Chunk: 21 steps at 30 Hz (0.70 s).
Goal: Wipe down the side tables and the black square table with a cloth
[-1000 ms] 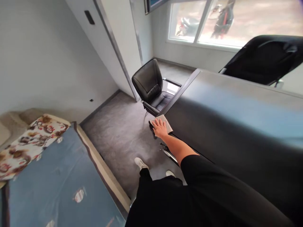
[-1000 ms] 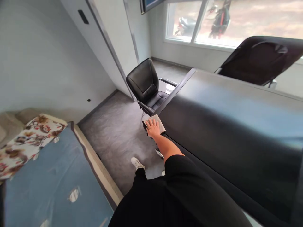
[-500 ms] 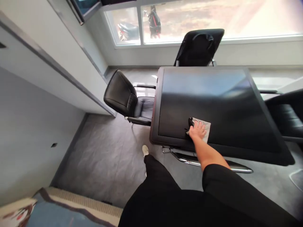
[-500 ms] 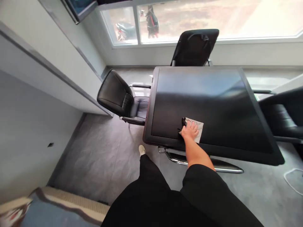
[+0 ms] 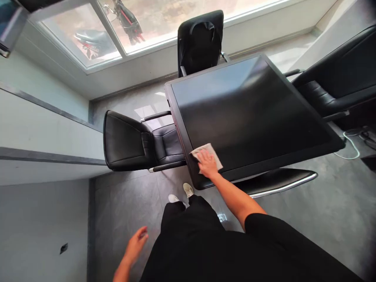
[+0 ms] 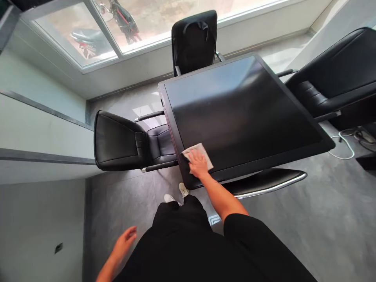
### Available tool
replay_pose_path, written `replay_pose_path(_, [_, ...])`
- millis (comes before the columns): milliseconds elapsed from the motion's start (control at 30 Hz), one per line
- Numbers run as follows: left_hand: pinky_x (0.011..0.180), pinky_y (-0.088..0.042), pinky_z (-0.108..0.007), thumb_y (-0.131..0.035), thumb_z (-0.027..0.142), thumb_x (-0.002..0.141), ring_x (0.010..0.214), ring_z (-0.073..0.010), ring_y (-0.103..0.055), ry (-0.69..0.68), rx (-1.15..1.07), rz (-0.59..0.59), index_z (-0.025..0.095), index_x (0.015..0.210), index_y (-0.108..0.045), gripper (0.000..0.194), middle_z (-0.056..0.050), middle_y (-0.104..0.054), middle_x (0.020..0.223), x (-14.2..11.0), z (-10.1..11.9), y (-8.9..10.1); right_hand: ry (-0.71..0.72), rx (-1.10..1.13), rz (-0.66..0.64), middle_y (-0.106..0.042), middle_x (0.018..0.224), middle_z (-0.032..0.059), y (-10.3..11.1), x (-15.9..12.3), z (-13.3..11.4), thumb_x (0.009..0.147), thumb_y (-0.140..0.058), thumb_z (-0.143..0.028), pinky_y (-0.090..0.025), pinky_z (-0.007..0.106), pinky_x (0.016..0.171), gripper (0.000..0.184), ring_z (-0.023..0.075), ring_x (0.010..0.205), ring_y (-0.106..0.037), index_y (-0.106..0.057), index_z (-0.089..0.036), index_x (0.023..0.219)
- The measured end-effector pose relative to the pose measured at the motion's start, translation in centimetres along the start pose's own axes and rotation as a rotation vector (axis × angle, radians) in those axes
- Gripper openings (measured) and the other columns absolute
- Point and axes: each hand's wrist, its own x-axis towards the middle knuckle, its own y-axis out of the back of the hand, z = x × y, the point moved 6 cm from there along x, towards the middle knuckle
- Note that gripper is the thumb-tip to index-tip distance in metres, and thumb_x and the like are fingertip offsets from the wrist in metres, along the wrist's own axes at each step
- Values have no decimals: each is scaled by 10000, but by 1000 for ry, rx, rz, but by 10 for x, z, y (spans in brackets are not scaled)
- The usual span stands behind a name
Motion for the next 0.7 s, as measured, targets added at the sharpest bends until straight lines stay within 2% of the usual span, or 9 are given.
replay_pose_path(67, [1156, -619, -526, -638, 714, 710, 1276, -465, -817, -43, -42, 97, 245, 1102, -839, 643, -214, -869, 1273, 35, 6, 70, -213, -11, 83, -247, 1982, 82, 4, -12, 36, 1155, -414, -411, -177, 663, 1447, 724, 390, 1828, -155, -398, -249, 1860])
replay_pose_path(133, [1155, -627, -523, -652, 714, 749, 1195, -418, -835, -83, 5, 223, 221, 1154, -832, 664, -176, -885, 1195, 70, 20, 148, -374, -9, 148, -264, 1979, 82, 6, -21, 54, 1169, -378, -448, -182, 655, 1449, 717, 394, 1818, -174, -409, -246, 1856])
replay_pose_path(200, [1121, -634, -492, -639, 718, 828, 1127, -363, -828, -159, 50, 370, 215, 1202, -825, 654, -130, -886, 1138, 105, 46, 225, -498, 2, 194, -280, 1973, 89, 6, -26, 55, 1173, -355, -481, -189, 646, 1452, 719, 390, 1811, -185, -423, -246, 1849])
replay_pose_path(267, [1089, -634, -463, -616, 706, 904, 1098, -331, -813, -245, 66, 530, 205, 1274, -809, 652, -113, -875, 1126, 139, 80, 293, -620, 2, 228, -282, 1969, 108, 6, -29, 49, 1173, -332, -482, -202, 647, 1449, 728, 388, 1806, -195, -413, -235, 1853])
replay_pose_path(367, [1105, -619, -465, -608, 691, 932, 1137, -323, -791, -379, 105, 712, 179, 1403, -761, 712, -135, -844, 1256, 190, 135, 370, -767, -10, 273, -268, 1962, 170, 3, -31, 42, 1168, -321, -471, -260, 627, 1432, 768, 376, 1798, -239, -329, -182, 1879])
replay_pose_path(433, [1114, -619, -477, -602, 698, 933, 1198, -339, -778, -435, 140, 756, 138, 1514, -695, 812, -173, -800, 1395, 225, 171, 404, -868, -1, 339, -269, 1947, 228, 3, -33, 42, 1161, -336, -505, -305, 626, 1409, 819, 389, 1788, -283, -261, -144, 1893])
replay_pose_path(533, [1164, -599, -519, -565, 705, 962, 1281, -376, -756, -421, 202, 735, 63, 1650, -561, 941, -238, -713, 1561, 282, 214, 435, -1027, 27, 428, -298, 1919, 288, 1, -34, 44, 1162, -310, -568, -321, 690, 1380, 857, 457, 1775, -303, -270, -114, 1888])
replay_pose_path(600, [1208, -569, -551, -531, 700, 975, 1296, -394, -748, -371, 243, 701, 34, 1665, -524, 960, -264, -686, 1589, 318, 235, 447, -1070, 23, 405, -301, 1919, 290, 0, -24, 45, 1164, -277, -578, -292, 733, 1380, 860, 496, 1777, -272, -300, -99, 1878])
replay_pose_path(700, [1196, -569, -563, -464, 712, 992, 1296, -416, -748, -302, 262, 622, 64, 1600, -576, 896, -248, -728, 1508, 361, 252, 450, -970, -15, 295, -271, 1950, 230, 5, 18, 44, 1164, -281, -569, -229, 728, 1413, 853, 485, 1801, -200, -289, -114, 1886])
